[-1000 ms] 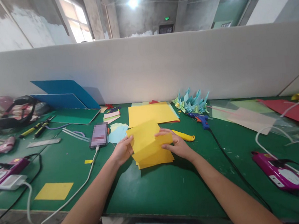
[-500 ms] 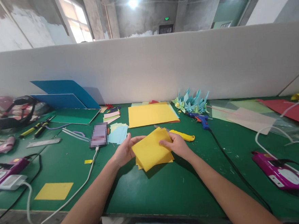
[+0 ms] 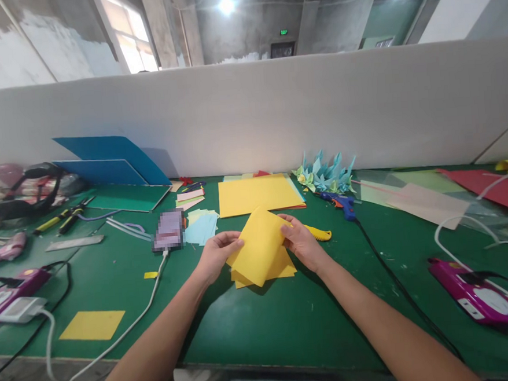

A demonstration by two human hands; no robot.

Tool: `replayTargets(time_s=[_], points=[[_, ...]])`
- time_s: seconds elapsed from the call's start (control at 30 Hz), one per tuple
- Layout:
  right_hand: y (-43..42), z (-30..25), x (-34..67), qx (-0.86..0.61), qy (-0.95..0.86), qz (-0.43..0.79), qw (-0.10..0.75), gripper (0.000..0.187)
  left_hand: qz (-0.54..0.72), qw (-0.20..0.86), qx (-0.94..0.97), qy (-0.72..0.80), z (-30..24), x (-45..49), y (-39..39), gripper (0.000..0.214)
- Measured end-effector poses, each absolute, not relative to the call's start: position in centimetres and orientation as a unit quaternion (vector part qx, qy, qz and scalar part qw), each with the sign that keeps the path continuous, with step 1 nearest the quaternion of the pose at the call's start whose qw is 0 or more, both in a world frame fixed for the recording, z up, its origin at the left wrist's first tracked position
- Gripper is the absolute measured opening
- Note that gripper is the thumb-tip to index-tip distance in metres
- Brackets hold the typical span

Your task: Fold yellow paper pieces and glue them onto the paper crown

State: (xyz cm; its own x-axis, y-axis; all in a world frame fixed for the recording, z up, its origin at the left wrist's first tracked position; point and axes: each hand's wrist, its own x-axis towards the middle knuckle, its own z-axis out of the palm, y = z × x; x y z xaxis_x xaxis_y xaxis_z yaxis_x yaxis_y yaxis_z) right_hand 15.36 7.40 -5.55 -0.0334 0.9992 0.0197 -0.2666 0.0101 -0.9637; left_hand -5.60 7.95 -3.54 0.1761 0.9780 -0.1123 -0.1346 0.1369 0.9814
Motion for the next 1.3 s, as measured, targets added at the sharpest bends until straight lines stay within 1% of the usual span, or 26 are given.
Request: replayTargets(time_s=[0.13, 0.37, 0.8, 1.0, 1.07, 1.2, 1.3], points=[[6.7, -5.3, 14.6, -0.393, -0.416, 0.621, 0.536, 0.060, 0.475, 0.598, 0.472, 0.440, -3.7, -5.0, 7.5, 0.037], [6.1, -5.1, 13.7, -0.406, -0.358, 0.640, 0.545, 0.047, 0.464, 0.605, 0.487, 0.426, -3.8, -4.5, 7.0, 0.038], [6.1, -4.7, 13.7, -0.418, -0.325, 0.645, 0.551, 0.050, 0.443, 0.603, 0.526, 0.404, -3.7, -4.6, 6.9, 0.040], [6.1, -4.4, 13.6, -0.417, -0.322, 0.649, 0.549, 0.052, 0.457, 0.580, 0.558, 0.380, -4.3, -4.8, 7.2, 0.045], [6.1, -4.4, 13.6, -0.417, -0.323, 0.652, 0.544, 0.052, 0.457, 0.572, 0.571, 0.372, -4.4, -4.8, 7.2, 0.042], [6.1, -4.4, 13.3, -0.413, -0.333, 0.656, 0.537, 0.048, 0.436, 0.563, 0.599, 0.366, -4.2, -4.9, 7.1, 0.029], [6.1, -4.5, 13.2, -0.406, -0.341, 0.659, 0.533, 0.046, 0.423, 0.560, 0.610, 0.367, -4.1, -5.0, 7.1, 0.032]])
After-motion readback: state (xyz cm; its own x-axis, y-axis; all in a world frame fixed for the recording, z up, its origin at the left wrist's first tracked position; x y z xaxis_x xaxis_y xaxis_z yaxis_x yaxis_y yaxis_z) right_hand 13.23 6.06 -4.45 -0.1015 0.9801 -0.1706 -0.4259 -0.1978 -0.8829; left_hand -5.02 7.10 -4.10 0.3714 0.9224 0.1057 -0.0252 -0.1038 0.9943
